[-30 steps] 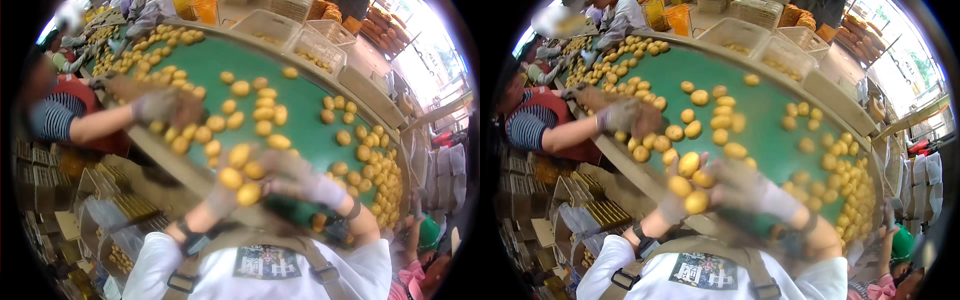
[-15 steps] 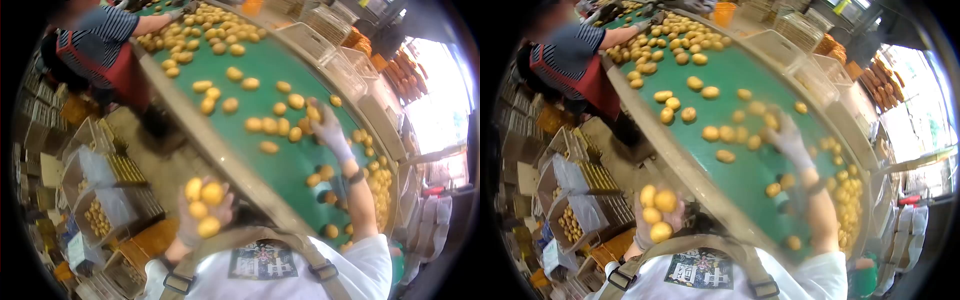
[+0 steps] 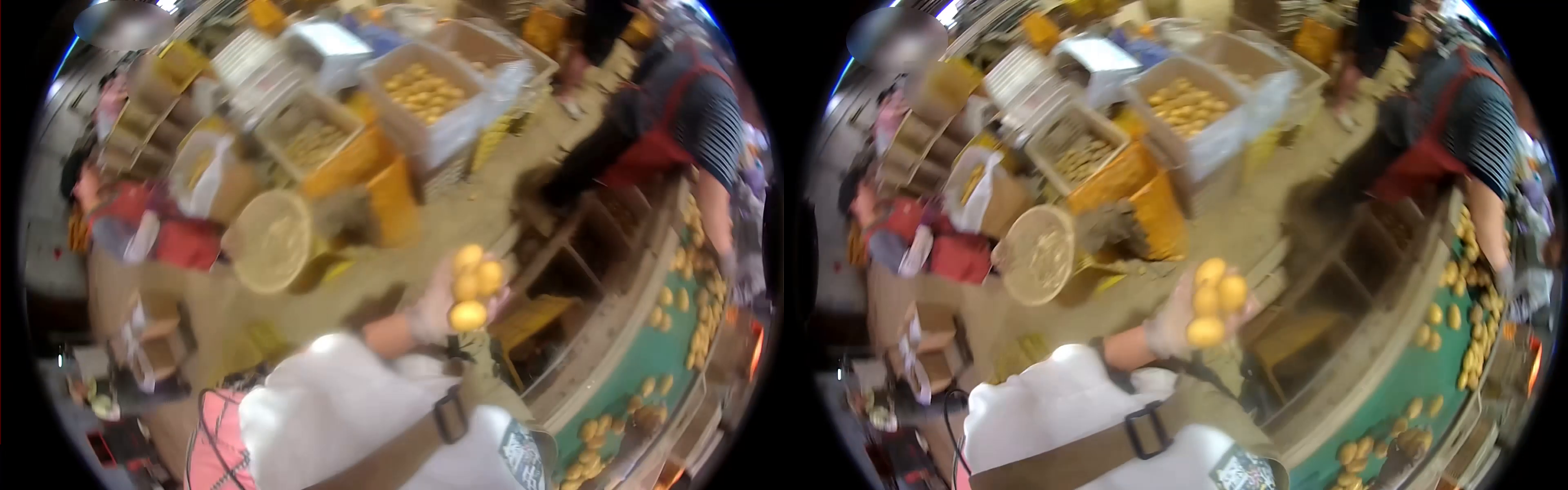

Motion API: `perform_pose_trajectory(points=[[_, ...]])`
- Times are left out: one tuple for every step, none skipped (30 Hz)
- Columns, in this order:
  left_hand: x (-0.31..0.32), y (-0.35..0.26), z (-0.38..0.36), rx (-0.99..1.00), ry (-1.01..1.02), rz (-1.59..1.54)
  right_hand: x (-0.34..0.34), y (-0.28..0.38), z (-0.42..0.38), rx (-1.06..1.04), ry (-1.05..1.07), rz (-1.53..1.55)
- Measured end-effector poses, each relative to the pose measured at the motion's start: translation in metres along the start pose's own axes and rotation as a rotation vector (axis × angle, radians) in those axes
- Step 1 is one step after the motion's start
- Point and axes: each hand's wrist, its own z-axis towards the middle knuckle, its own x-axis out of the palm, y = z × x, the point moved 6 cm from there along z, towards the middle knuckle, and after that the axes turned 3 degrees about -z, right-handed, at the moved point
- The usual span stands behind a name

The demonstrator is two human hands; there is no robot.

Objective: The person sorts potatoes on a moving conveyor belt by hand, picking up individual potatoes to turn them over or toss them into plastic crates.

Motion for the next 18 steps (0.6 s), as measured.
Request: perform_pose_trajectory(points=[[-0.003,-0.013,-0.012,0.004,0.014,0.0,0.037,0.006,0.009,0.002,0.167,0.121],[-0.007,-0.035,-0.026,0.161,-0.003,0.04,0.085,0.01,0.016,0.034,0.326,0.212],[-0.012,-0.051,-0.044,0.31,-0.018,0.075,0.136,0.013,0.02,0.081,0.458,0.265],[-0.02,-0.06,-0.06,0.459,-0.033,0.112,0.191,0.01,0.017,0.178,0.444,0.318],[-0.033,-0.079,-0.079,0.602,-0.069,0.227,0.262,0.028,0.007,0.204,0.699,0.247],[-0.047,-0.094,-0.101,0.709,-0.071,0.144,0.33,0.045,-0.006,0.2,0.958,0.16],[-0.058,-0.108,-0.126,0.815,-0.072,0.061,0.382,0.047,-0.018,0.232,1.127,0.085],[-0.074,-0.132,-0.151,0.843,-0.032,-0.009,0.439,0.055,-0.039,0.273,1.229,0.053],[-0.069,-0.152,-0.177,0.884,0.062,0.044,0.486,0.053,-0.058,0.33,1.374,0.093],[-0.09,-0.179,-0.214,1.138,-0.302,-0.046,0.533,0.05,-0.076,0.388,1.518,0.124],[-0.106,-0.211,-0.248,1.149,-0.3,-0.247,0.57,0.053,-0.099,0.448,1.644,0.093],[-0.131,-0.249,-0.288,1.283,-0.386,0.287,0.606,0.04,-0.109,0.396,1.696,0.18],[-0.153,-0.282,-0.33,1.438,-0.698,0.965,0.621,0.043,-0.12,0.356,1.701,0.191],[-0.175,-0.309,-0.371,1.636,-0.958,1.356,0.636,0.047,-0.132,0.316,1.705,0.202],[-0.167,-0.306,-0.375,1.633,-0.826,0.78,0.634,0.076,-0.144,0.284,1.661,0.142],[-0.164,-0.299,-0.365,1.605,-0.66,0.248,0.627,0.1,-0.148,0.257,1.612,0.079],[-0.156,-0.287,-0.351,1.577,-0.64,-0.039,0.613,0.114,-0.139,0.193,1.594,0.037],[-0.153,-0.28,-0.335,1.544,-0.664,-0.161,0.591,0.123,-0.121,0.132,1.567,-0.007]])
